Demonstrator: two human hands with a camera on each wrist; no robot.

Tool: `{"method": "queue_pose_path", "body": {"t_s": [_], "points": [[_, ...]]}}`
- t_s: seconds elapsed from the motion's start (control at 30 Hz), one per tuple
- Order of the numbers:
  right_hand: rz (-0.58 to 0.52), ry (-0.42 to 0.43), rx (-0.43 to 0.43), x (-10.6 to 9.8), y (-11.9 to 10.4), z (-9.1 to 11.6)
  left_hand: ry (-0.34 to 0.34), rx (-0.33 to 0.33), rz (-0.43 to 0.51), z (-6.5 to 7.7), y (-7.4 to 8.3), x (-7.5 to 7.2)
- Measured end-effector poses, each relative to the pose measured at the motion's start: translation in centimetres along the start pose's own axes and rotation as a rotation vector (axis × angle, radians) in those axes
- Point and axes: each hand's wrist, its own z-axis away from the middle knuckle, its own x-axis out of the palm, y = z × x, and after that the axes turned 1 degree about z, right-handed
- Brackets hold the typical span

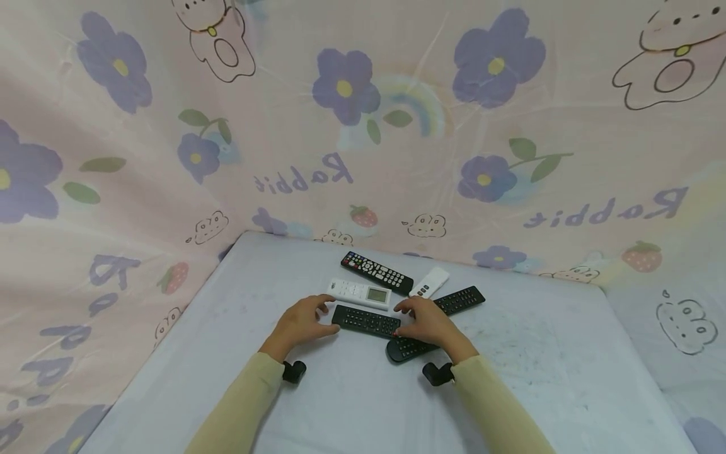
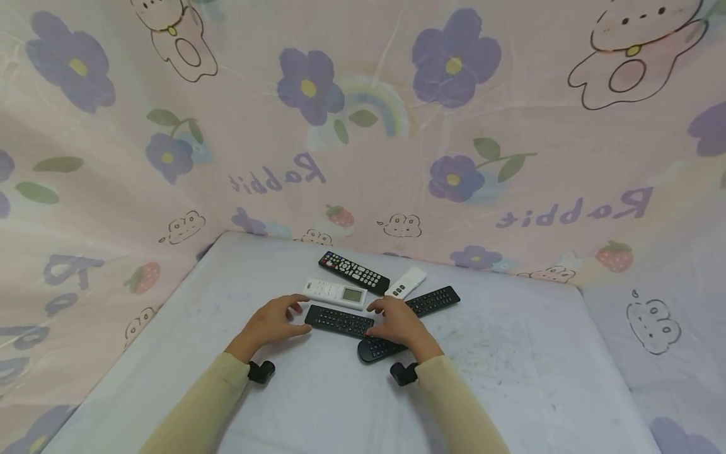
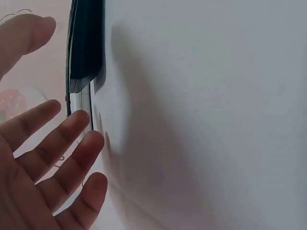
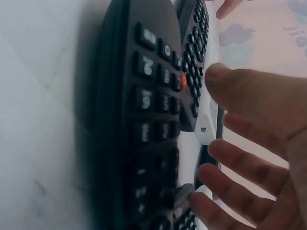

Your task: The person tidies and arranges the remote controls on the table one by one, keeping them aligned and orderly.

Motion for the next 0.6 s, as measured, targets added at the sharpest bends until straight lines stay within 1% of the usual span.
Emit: {"method": "queue_pose_path", "body": {"t_s": [0.23, 0.33, 0.47, 0.6], "points": [[-0.017, -0.075, 0.018, 0.0, -0.2, -0.5, -0.046, -0.011, -0.006, -0.7, 0.1, -0.2], [-0.018, -0.083, 0.025, 0.2, -0.2, -0.6, -0.062, -0.014, -0.009, -0.9, 0.1, -0.2], [-0.003, -0.094, 0.017, 0.5, -0.1, -0.8, -0.081, -0.015, -0.020, -1.1, 0.0, -0.1], [0.002, -0.103, -0.019, 0.7, -0.3, -0.9, -0.083, -0.014, -0.018, -1.2, -0.2, -0.1]]}}
